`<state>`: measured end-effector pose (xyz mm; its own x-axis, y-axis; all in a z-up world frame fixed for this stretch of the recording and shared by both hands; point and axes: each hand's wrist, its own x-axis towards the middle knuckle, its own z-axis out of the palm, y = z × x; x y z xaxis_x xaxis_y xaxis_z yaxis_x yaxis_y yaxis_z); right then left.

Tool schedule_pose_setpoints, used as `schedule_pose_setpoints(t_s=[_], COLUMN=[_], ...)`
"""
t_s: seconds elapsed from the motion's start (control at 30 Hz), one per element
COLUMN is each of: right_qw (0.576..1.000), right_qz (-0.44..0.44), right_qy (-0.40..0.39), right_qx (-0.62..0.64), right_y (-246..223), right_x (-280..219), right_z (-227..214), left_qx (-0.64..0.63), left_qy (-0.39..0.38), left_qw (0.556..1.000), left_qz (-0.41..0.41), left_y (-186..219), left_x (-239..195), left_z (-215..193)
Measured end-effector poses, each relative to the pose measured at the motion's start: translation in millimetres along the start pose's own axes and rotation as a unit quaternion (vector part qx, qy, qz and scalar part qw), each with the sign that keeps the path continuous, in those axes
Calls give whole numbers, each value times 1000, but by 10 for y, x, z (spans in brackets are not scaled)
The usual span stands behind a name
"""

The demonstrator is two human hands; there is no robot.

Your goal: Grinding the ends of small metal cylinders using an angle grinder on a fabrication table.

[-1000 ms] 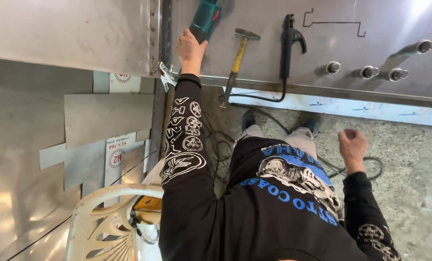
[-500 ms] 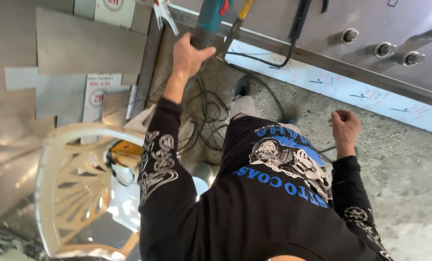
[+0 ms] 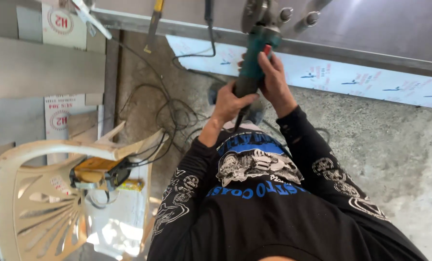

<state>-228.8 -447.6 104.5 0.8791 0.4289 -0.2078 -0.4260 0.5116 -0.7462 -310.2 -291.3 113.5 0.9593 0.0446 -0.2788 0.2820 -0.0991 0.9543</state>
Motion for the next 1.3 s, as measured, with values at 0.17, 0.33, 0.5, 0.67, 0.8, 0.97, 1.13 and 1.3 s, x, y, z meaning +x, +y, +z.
schedule_pose_setpoints(t_s=[0.17,0.33,0.5,0.67,0.8,0.97,1.13,1.3], right_qw=[991,948,948,967,967,954,933,885], right_qz=[-81,-143,-120,-106,-81,-52,-28,-30], right_qy=[109,271,295,220,237,227,222,193], right_qx=[2,-89,-18,78,-39,-189,-281,-424], right_y=[-426,-609,-933,-1131,-1501,-2000,-2247,-2357], right_x=[-274,-307,-528,-529,-522,-604,-694,-773], right_z=[-358,-903,-1184,-1702,-2057,-2440,-2751,-2768], left_qx=[95,70,109,-22,216,304,367,262], left_qy=[-89,-183,-267,-343,-132,170,175,204], left_qw=[991,980,957,939,967,928,911,941], left_qz=[17,32,24,-25,39,134,72,64], left_y=[189,30,-52,3,-102,-246,-664,-858], left_x=[303,755,959,1060,1469,2165,2555,2535], left_z=[583,1185,1647,1969,2100,2319,2533,2576])
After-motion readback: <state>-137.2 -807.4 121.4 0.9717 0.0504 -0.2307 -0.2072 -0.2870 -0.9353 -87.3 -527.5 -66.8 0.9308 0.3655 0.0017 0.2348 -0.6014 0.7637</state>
